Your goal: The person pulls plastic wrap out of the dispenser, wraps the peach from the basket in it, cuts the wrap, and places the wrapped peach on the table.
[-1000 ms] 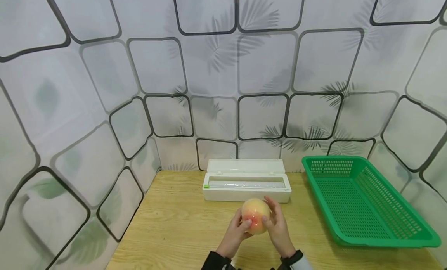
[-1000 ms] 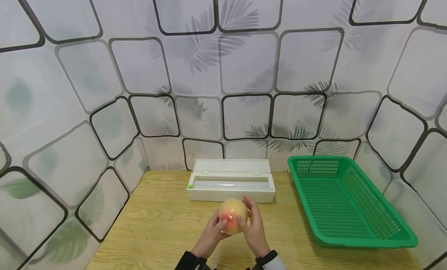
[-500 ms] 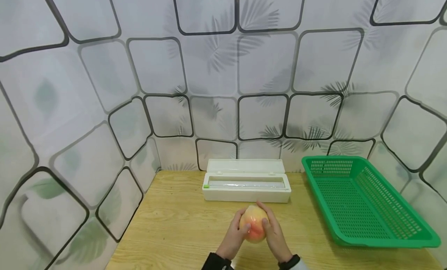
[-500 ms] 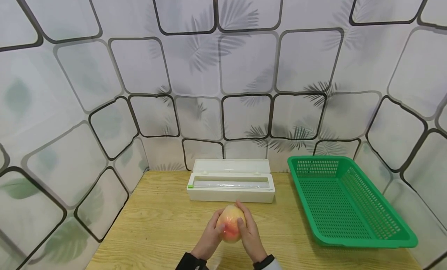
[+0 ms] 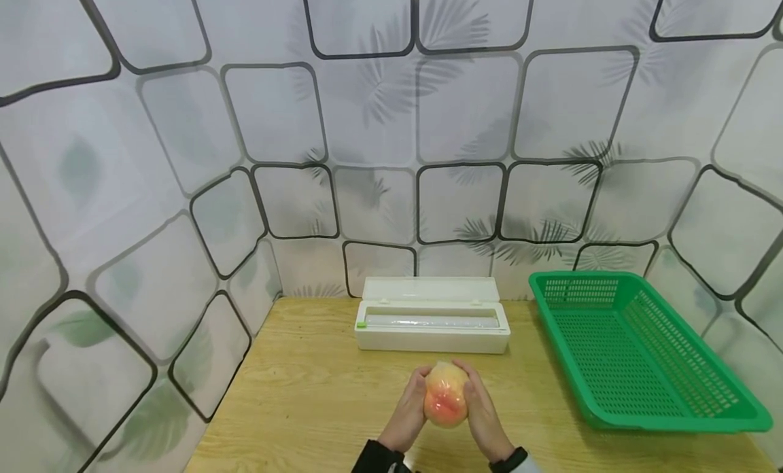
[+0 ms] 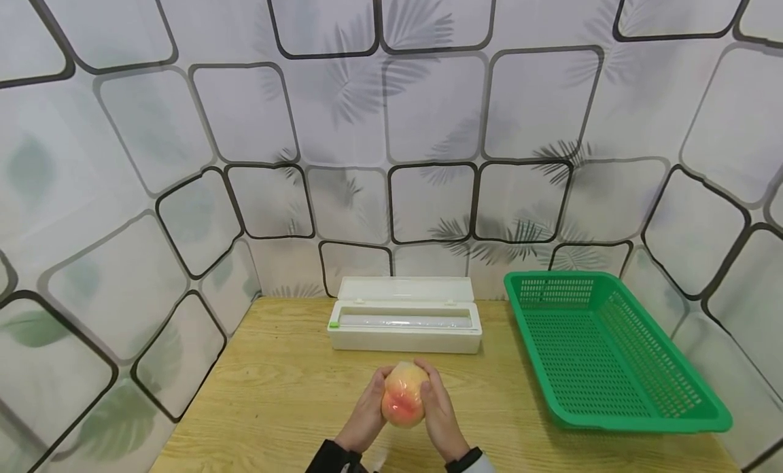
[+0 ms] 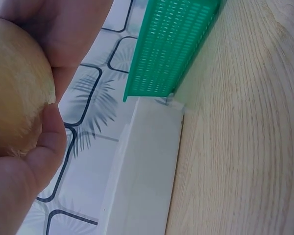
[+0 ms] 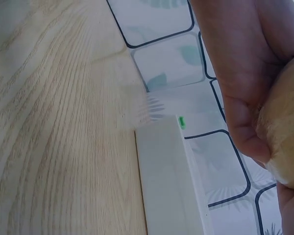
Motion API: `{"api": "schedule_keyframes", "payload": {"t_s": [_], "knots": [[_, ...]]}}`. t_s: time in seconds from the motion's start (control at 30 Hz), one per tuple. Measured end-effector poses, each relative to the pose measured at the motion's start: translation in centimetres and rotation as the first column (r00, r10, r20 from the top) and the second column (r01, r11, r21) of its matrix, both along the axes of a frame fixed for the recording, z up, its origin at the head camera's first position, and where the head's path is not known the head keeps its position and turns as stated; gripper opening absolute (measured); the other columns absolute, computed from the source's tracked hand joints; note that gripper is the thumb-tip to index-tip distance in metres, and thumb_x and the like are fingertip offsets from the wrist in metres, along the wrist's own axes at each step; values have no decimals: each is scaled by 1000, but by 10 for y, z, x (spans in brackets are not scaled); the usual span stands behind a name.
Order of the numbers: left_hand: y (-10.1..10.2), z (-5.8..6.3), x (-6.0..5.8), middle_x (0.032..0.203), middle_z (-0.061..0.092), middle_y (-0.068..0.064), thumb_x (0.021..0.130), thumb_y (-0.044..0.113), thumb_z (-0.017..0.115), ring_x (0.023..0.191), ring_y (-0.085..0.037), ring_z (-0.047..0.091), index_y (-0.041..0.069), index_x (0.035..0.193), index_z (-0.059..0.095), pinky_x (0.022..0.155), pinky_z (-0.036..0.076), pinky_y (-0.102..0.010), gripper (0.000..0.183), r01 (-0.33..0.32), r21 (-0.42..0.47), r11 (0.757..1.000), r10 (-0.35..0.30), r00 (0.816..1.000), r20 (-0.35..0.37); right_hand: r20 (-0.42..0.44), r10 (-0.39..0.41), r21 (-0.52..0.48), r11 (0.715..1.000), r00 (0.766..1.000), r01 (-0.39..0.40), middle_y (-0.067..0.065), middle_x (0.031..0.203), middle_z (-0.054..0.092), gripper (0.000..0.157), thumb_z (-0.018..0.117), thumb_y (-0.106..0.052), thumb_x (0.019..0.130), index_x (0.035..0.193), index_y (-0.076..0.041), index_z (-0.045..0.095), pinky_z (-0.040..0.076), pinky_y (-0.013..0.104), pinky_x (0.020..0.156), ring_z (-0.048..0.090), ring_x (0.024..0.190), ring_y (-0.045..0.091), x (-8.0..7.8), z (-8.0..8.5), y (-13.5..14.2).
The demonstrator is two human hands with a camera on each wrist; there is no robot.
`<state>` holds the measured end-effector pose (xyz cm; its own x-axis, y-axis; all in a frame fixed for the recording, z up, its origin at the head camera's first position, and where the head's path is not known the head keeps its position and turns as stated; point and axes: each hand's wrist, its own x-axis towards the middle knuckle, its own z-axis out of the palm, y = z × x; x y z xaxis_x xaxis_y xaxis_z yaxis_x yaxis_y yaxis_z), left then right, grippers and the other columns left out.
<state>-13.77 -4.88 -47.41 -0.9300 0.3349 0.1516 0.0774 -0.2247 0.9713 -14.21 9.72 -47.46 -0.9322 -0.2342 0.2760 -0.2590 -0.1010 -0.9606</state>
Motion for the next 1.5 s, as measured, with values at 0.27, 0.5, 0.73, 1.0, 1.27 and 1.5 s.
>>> {"api": "schedule_keyframes", "payload": {"t_s": [0.27,0.5,0.73,1.0,1.27,1.5], "knots": [[-1,5,0,120,37,-14,81,12,61,103,-21,46,0,122,20,82,42,-30,59,-26,-40,999,27,1000,15,135,49,27,998,990,-54,22,124,34,45,17,-25,98,132,3,25,39,26,84,42,104,10,-4,9,4],[-2,9,-2,112,42,-13,73,-1,67,99,-21,49,0,122,26,78,46,-32,63,-70,7,998,69,997,13,76,39,67,997,996,-44,20,131,30,45,23,-23,98,134,3,23,30,27,92,33,114,8,-7,9,6],[-3,7,-3,121,36,-13,76,2,63,104,-21,45,-1,132,24,81,44,-32,68,-129,-2,992,129,991,36,-350,-10,68,997,937,36,27,132,29,44,29,15,86,129,9,33,25,13,94,26,123,7,-11,9,8],[2,5,-2,125,32,-16,78,3,61,109,-21,39,-5,131,20,85,42,-29,68,-151,38,988,150,988,26,-198,-11,121,992,980,35,22,137,26,40,39,1,91,131,-2,35,31,16,90,29,120,3,-8,9,3],[3,1,0,129,28,-19,83,3,57,110,-22,39,2,136,19,82,44,-30,65,-79,10,997,79,995,-58,-34,-87,179,980,996,92,20,127,38,61,62,-5,82,133,-1,30,41,23,82,43,106,16,-6,4,-1],[1,6,-1,119,40,-17,80,5,62,104,-19,46,-7,133,21,79,46,-29,68,-105,16,994,106,994,-29,38,-55,123,991,998,50,20,124,40,58,59,-2,82,132,2,29,46,24,75,47,99,18,-7,9,-1]]}}
